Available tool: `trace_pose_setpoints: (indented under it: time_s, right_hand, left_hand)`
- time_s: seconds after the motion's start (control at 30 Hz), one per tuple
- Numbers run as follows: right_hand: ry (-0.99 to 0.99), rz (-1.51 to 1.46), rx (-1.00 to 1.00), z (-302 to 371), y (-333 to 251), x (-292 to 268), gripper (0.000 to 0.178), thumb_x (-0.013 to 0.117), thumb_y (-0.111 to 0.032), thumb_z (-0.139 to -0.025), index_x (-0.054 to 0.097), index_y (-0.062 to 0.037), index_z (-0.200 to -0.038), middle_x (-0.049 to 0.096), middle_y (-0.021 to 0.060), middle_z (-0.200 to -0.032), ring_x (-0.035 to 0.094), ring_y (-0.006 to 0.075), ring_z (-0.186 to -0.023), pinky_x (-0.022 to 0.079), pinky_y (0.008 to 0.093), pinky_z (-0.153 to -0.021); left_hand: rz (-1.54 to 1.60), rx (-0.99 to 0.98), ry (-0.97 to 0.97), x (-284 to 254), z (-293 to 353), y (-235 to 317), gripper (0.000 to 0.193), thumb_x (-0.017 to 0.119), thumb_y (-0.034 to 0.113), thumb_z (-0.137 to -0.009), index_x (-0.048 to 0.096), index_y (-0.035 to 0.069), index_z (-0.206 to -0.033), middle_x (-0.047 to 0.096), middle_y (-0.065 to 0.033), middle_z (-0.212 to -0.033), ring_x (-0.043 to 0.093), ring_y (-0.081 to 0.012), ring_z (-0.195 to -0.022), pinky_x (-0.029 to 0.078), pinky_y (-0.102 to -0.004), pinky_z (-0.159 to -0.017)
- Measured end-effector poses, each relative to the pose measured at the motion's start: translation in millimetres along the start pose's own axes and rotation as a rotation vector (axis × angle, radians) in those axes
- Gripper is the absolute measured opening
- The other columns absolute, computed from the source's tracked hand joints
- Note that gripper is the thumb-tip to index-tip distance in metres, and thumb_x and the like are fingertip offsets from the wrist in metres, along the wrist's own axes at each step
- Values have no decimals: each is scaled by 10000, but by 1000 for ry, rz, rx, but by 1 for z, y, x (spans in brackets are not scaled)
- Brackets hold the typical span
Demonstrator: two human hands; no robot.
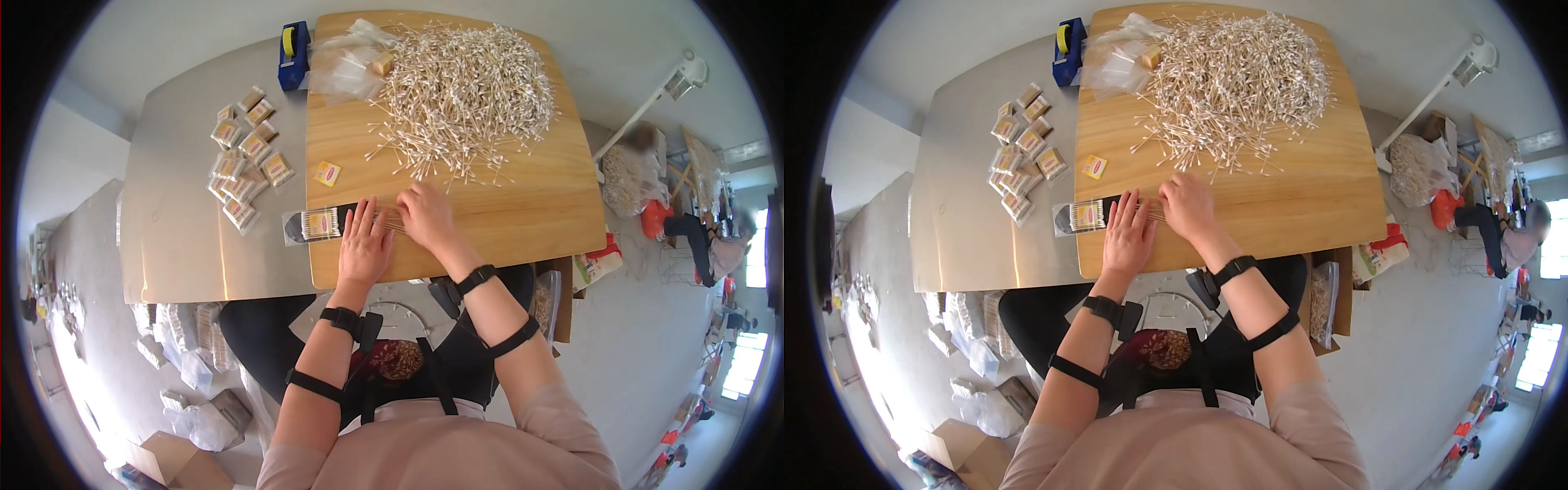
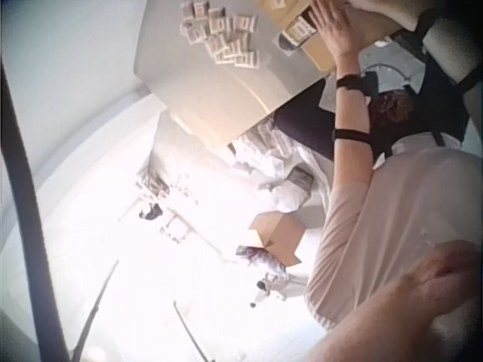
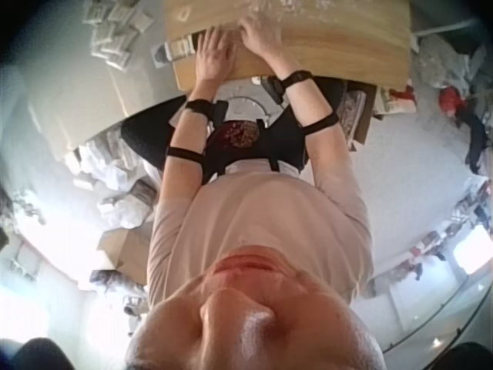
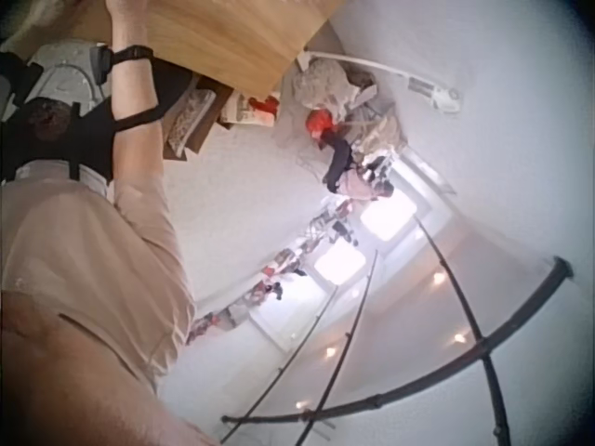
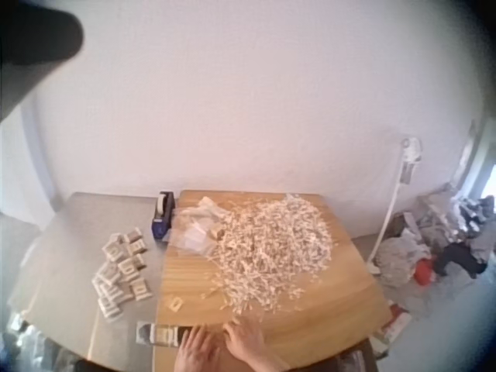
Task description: Sorting and packaging cotton swabs into small plastic boxes.
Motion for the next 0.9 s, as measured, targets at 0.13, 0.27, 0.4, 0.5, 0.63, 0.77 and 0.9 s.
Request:
trace_pose_setpoints:
  time_s: [0.13, 0.27, 0.4, 0.5, 0.63, 0.77, 0.9]
  right_hand:
    - [127, -71, 74, 9, 9, -17, 89, 691, -123, -816, 662, -93, -894, 591, 87, -882, 586, 311, -893, 495, 415, -775]
    - [211, 127, 123, -3, 27, -31, 151, 689, -143, -833, 649, -80, -965, 585, 120, -938, 578, 324, -952, 487, 428, -806]
    - [205, 147, 113, -4, 34, -28, 142, 696, -129, -824, 634, -67, -935, 585, 124, -949, 572, 327, -953, 484, 436, -816]
    - [144, 113, 139, 4, 47, -22, 131, 696, -85, -807, 602, -64, -896, 588, 125, -949, 574, 333, -946, 485, 437, -811]
    - [195, 31, 192, 12, 57, -23, 144, 704, -48, -788, 570, -70, -835, 589, 121, -871, 575, 338, -875, 475, 441, -762]
    - [211, 6, 272, 11, 63, -27, 126, 674, -37, -806, 576, -70, -878, 607, 116, -904, 583, 338, -913, 486, 443, -767]
    - [173, -146, 437, 14, 89, -23, 123, 653, -38, -831, 615, -57, -947, 661, 111, -901, 629, 317, -887, 512, 427, -752]
  left_hand:
    - [-66, 24, 7, -2, -1, 7, 495, 587, 279, -926, 515, 96, -1380, 404, -144, -1507, 350, -327, -1412, 259, -493, -1168]
    - [-70, 46, -4, 0, -3, 10, 485, 568, 280, -938, 511, 97, -1384, 419, -147, -1496, 355, -318, -1411, 253, -490, -1172]
    - [-48, 43, 16, -1, -3, 8, 475, 563, 265, -942, 514, 76, -1375, 443, -147, -1476, 372, -303, -1401, 268, -485, -1166]
    - [-25, 35, 12, -1, -2, 8, 466, 564, 257, -940, 523, 53, -1357, 459, -149, -1461, 395, -294, -1385, 289, -482, -1156]
    - [4, 33, 49, -5, 0, 8, 433, 591, 220, -914, 558, 34, -1304, 513, -151, -1375, 446, -306, -1326, 321, -477, -1139]
    - [53, 17, 98, -12, 2, 5, 398, 626, 180, -881, 585, 21, -1243, 562, -145, -1240, 496, -317, -1241, 357, -465, -1116]
    - [68, 43, 136, -15, 3, 8, 358, 640, 168, -870, 604, 20, -1194, 570, -138, -1166, 521, -319, -1174, 402, -439, -1068]
Point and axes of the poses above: each hand's wrist, its own z-axis away from the middle knuckle, its own x-axis out of the palm, y = z × x, the point moved 10 cm from there along -z, towards the middle knuckle
